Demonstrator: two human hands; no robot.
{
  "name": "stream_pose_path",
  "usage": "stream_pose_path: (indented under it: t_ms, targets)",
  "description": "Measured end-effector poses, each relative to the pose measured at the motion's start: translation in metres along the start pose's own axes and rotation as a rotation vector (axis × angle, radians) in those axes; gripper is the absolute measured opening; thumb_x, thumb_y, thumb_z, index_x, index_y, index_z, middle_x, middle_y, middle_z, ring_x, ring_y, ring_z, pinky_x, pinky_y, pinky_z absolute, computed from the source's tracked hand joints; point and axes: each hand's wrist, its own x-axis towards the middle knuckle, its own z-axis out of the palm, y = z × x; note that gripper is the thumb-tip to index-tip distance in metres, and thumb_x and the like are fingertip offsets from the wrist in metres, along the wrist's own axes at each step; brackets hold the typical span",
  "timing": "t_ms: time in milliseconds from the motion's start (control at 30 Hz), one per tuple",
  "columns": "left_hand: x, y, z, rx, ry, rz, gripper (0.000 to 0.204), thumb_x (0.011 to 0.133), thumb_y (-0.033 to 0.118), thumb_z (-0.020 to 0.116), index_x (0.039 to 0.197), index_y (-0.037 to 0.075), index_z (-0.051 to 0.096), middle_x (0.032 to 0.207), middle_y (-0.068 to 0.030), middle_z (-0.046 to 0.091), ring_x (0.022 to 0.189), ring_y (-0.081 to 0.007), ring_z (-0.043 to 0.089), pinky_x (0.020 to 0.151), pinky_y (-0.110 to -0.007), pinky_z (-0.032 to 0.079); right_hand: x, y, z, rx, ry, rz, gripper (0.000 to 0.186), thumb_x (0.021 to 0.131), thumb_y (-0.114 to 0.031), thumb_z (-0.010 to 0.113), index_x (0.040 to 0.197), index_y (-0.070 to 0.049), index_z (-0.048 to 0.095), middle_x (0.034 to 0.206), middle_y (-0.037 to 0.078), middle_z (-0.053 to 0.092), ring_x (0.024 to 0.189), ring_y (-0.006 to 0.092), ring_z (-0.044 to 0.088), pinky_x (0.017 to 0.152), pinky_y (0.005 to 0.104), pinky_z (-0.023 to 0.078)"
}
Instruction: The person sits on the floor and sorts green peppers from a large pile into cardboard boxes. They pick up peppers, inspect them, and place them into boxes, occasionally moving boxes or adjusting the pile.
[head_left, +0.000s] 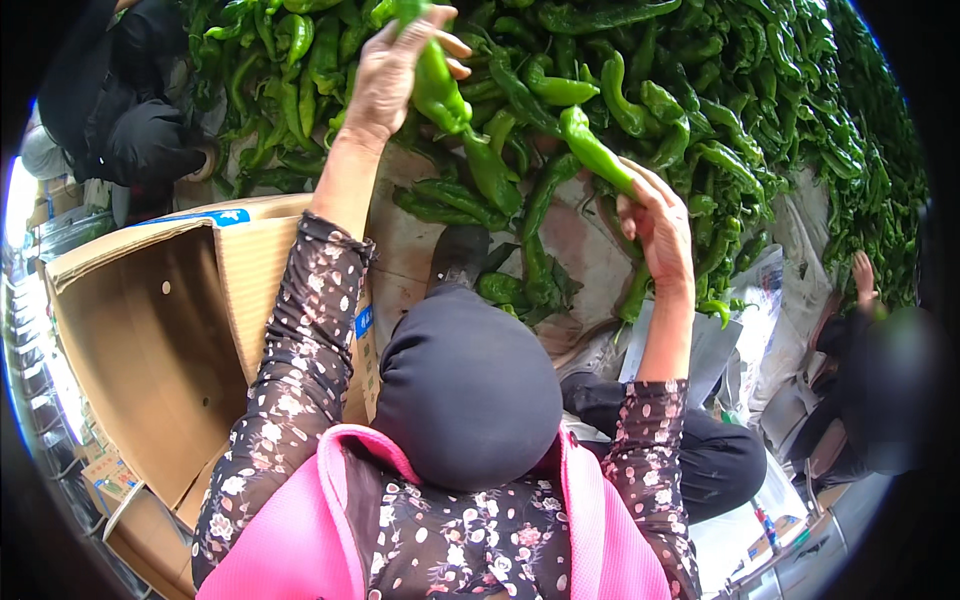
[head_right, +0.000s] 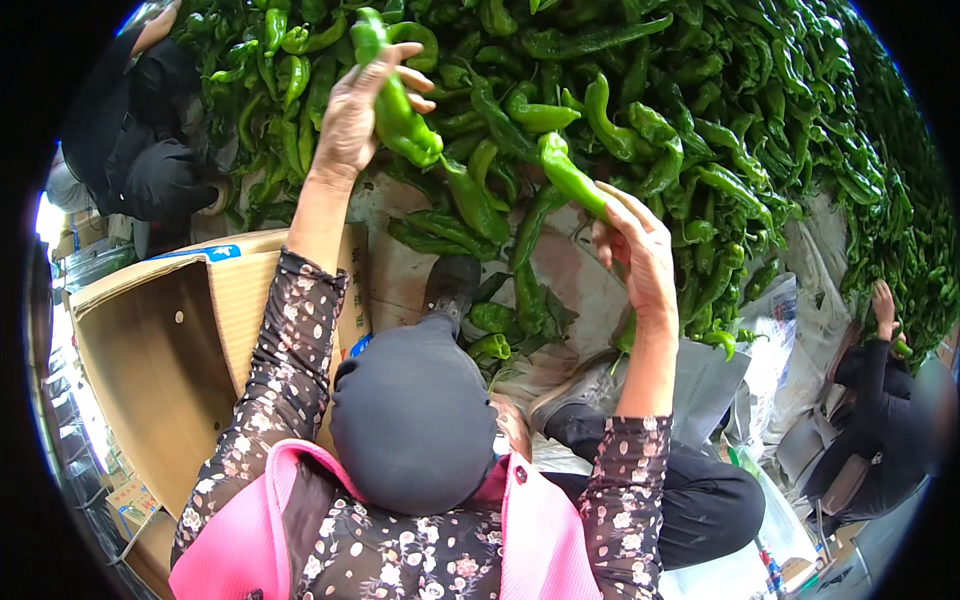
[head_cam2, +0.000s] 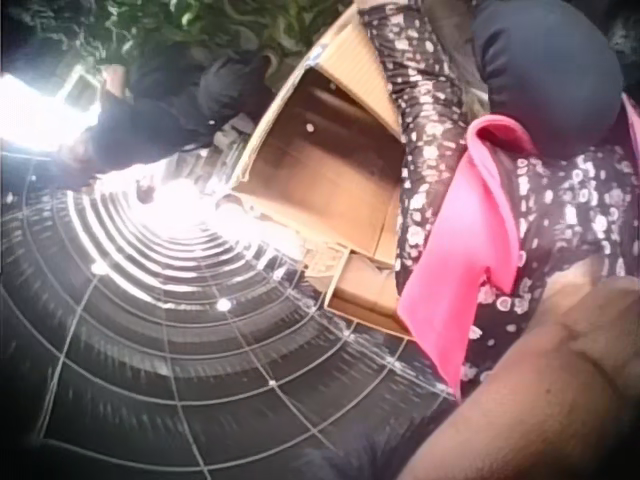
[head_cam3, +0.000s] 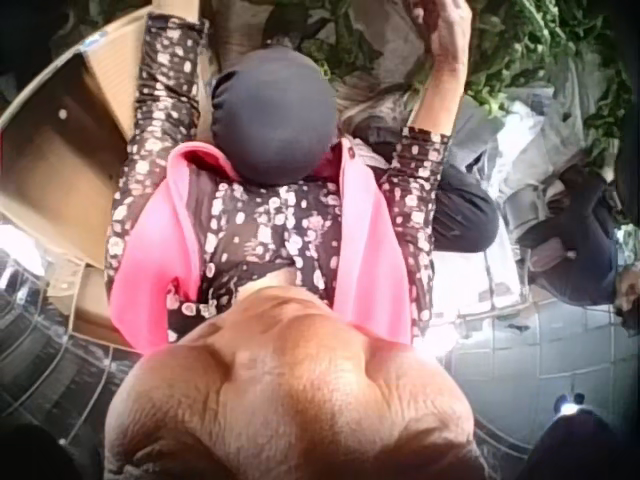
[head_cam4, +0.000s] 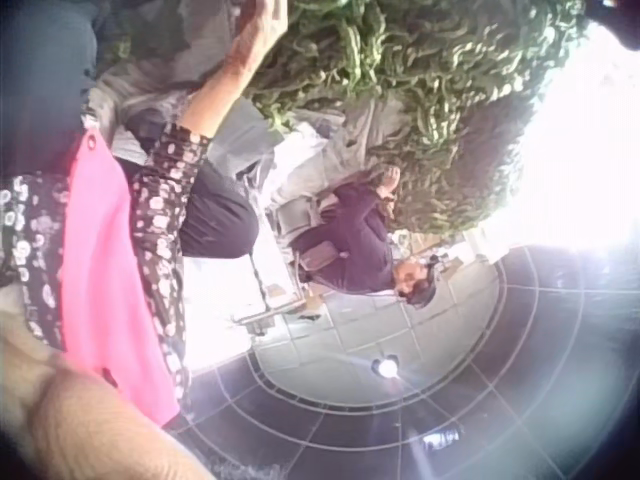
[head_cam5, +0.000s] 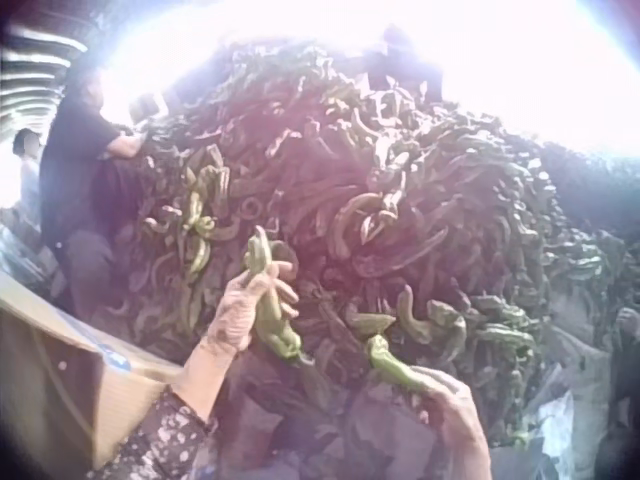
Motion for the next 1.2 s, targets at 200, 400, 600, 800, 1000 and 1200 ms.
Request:
stream_pose_path:
  t_ms: [200,400,600,800,1000,1200]
  targets:
    - [-0.026,-0.012,0.001,-0.655,-0.177,-0.242,0.055,0.090,0.033,0.066,0.124,-0.007,0.051,0.094,-0.0086,0.062,0.073,-0.0120,0.060,0.077,-0.028,0.057,-0.029,-0.039,0.009,-0.046,0.128,-0.190,0.025,0.091,-0.026,0.065,0.096,-0.002,0.067,0.071,0.000,0.062,0.048,0.0033,0.045,0.042,0.0190,0.032]
    - [-0.107,-0.042,0.050,-0.790,-0.284,-0.514,0.051,0.091,0.029,0.060,0.129,-0.003,0.048,0.116,-0.0165,0.063,0.101,-0.0263,0.065,0.090,-0.036,0.054,0.010,-0.022,0.105,-0.525,0.042,-0.199,0.028,0.084,-0.025,0.074,0.082,0.002,0.066,0.065,0.001,0.061,0.052,0.0067,0.053,0.049,0.0262,0.045]
    - [-0.134,-0.075,0.014,-0.948,0.011,-0.500,0.059,0.087,0.028,0.060,0.134,-0.003,0.042,0.116,-0.0213,0.060,0.101,-0.0278,0.063,0.095,-0.046,0.051,0.087,0.021,0.112,-0.988,0.232,-0.427,0.035,0.079,-0.027,0.075,0.094,0.003,0.064,0.081,0.015,0.068,0.071,0.0237,0.067,0.066,0.0344,0.054]
    - [-0.124,-0.087,0.007,-1.069,0.076,-0.512,0.054,0.088,0.028,0.059,0.128,-0.006,0.047,0.115,-0.0245,0.060,0.108,-0.0306,0.060,0.101,-0.048,0.046,0.155,0.044,0.105,-1.514,0.287,-0.546,0.042,0.074,-0.035,0.076,0.091,0.000,0.058,0.094,0.017,0.064,0.086,0.0333,0.065,0.073,0.0417,0.052]
    - [-0.137,-0.091,-0.009,-1.088,0.037,-0.615,0.070,0.085,0.052,0.066,0.124,-0.004,0.051,0.115,-0.0211,0.061,0.105,-0.0286,0.062,0.097,-0.046,0.049,0.056,0.009,0.120,-0.903,-0.104,-0.998,0.031,0.069,-0.004,0.075,0.097,-0.007,0.063,0.093,0.009,0.062,0.079,0.0269,0.064,0.066,0.0350,0.053]
    - [-0.154,-0.114,-0.018,-0.765,0.143,-0.589,0.059,0.083,0.036,0.072,0.128,0.004,0.051,0.114,-0.0127,0.063,0.098,-0.0251,0.065,0.092,-0.044,0.053,0.019,0.049,0.140,-0.600,-0.360,-0.818,0.028,0.072,0.010,0.058,0.095,-0.003,0.065,0.094,0.011,0.065,0.088,0.0293,0.065,0.078,0.0325,0.054]
